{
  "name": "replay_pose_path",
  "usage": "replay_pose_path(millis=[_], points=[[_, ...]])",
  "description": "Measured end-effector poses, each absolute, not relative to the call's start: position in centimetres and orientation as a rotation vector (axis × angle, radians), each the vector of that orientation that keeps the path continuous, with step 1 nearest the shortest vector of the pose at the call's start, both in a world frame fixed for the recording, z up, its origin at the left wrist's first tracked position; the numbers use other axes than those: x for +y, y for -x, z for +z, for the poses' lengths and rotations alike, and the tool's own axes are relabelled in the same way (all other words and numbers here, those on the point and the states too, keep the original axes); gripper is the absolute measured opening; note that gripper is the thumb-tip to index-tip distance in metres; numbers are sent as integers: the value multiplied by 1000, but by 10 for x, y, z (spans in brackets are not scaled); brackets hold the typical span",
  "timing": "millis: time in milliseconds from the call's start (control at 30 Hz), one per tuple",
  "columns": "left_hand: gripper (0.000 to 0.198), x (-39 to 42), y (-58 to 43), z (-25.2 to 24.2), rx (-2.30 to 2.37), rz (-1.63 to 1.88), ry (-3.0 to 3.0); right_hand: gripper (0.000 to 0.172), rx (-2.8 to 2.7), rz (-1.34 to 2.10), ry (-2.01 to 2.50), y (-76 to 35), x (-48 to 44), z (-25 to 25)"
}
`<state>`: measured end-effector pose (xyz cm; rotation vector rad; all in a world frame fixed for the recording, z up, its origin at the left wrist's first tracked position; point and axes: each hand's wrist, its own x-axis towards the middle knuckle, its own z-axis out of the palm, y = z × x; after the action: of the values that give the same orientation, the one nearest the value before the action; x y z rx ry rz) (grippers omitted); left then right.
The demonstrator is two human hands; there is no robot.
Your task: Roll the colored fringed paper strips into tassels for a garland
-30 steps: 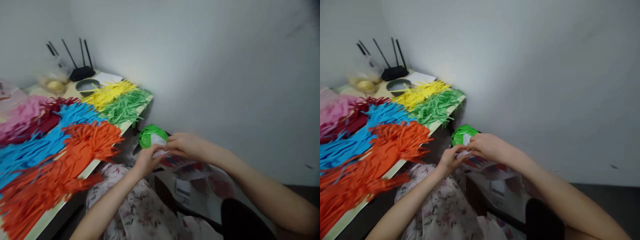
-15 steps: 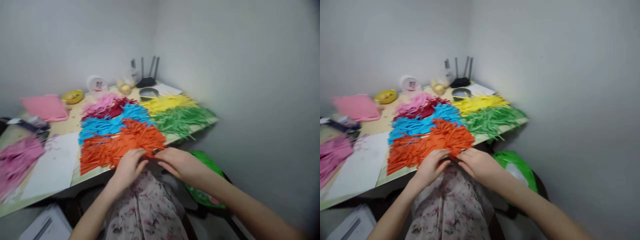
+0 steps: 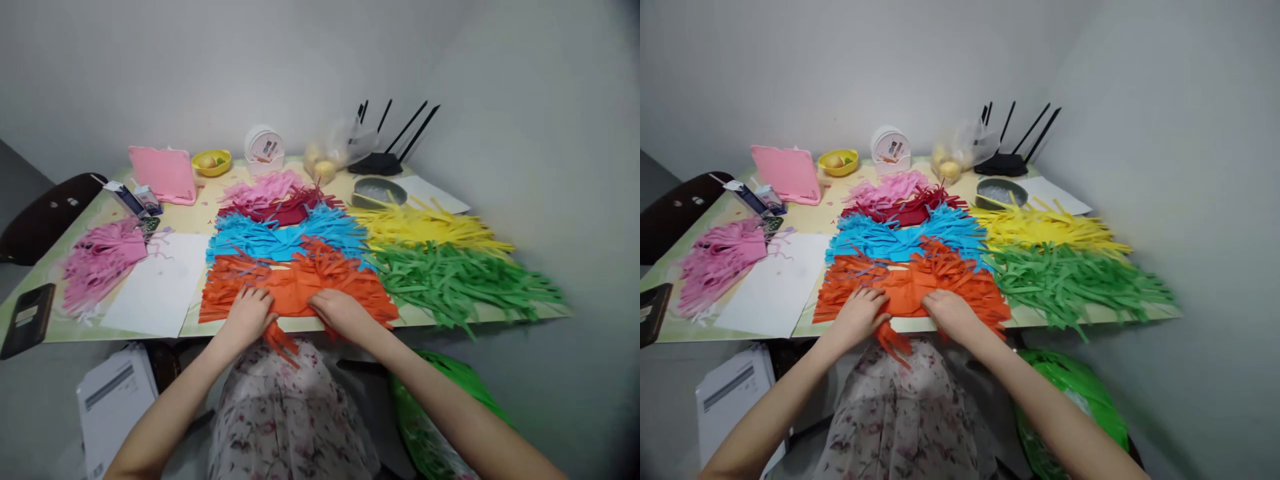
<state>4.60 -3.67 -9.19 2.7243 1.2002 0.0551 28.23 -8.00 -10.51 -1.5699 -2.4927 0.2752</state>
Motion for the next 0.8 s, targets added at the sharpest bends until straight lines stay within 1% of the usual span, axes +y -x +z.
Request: replay_pose_path(millis=[100, 200, 367, 433, 667, 733, 800], points=[[31, -36, -50, -84, 1253, -13, -2734, 22, -2463, 282, 1576, -282, -75, -97], [36, -37, -67, -79, 1184, 63, -2732, 22, -2449, 268, 1580, -282, -71, -92], [24, -36, -90, -83, 1150, 123, -2713, 20, -2460, 218, 1580, -284, -68, -92], [25, -35, -92, -84, 1157, 111, -2684, 19, -2471, 212, 1567, -285, -69, -94], [36, -28, -93, -81, 1138, 106, -2567, 13, -2497, 211, 1528, -285, -64, -103], [34, -26, -93, -81, 1130, 94, -2551, 12, -2490, 210, 1529, -285, -62, -103], [28, -25, -93, -82, 1128, 83, -2555, 10, -2484, 208, 1535, -286, -64, -99]])
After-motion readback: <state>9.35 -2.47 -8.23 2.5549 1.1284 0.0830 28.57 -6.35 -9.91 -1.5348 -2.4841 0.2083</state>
